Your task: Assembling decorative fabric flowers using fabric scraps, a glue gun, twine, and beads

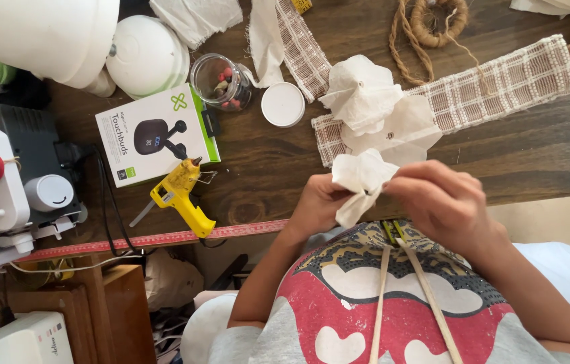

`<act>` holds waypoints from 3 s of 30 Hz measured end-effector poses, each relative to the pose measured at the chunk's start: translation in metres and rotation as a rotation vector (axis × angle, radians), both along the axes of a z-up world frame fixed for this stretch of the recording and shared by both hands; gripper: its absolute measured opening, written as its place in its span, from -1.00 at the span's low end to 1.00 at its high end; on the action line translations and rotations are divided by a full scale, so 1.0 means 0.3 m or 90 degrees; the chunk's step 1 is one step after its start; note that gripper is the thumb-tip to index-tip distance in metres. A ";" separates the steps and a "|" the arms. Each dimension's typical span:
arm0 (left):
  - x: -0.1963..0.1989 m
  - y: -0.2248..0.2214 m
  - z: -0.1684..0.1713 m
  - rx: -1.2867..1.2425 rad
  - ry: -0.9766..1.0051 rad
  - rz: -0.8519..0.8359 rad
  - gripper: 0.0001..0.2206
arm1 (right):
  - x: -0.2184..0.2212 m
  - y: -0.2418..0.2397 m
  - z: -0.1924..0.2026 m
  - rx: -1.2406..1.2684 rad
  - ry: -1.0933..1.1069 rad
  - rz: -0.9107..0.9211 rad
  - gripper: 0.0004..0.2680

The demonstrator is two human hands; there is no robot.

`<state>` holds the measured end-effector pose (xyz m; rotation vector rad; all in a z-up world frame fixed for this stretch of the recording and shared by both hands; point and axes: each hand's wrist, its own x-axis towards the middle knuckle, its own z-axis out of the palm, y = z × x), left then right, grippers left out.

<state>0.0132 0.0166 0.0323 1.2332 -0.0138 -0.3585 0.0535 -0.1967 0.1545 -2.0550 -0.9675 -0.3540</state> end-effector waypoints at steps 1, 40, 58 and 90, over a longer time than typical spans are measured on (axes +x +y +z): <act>0.022 0.007 0.012 0.001 -0.001 0.001 -0.75 | 0.001 -0.004 0.017 0.001 -0.001 0.001 -0.86; 0.571 -0.316 0.754 0.955 -0.435 -0.681 -0.74 | -0.045 -0.040 -0.137 0.443 0.405 -0.282 -0.75; 0.350 -0.088 0.192 0.195 -0.036 -0.225 -0.86 | 0.088 -0.107 -0.140 0.073 0.134 -0.204 -0.66; 0.091 -0.083 0.307 0.326 -0.377 0.050 -0.74 | -0.163 -0.143 -0.259 0.284 0.613 -0.162 -0.90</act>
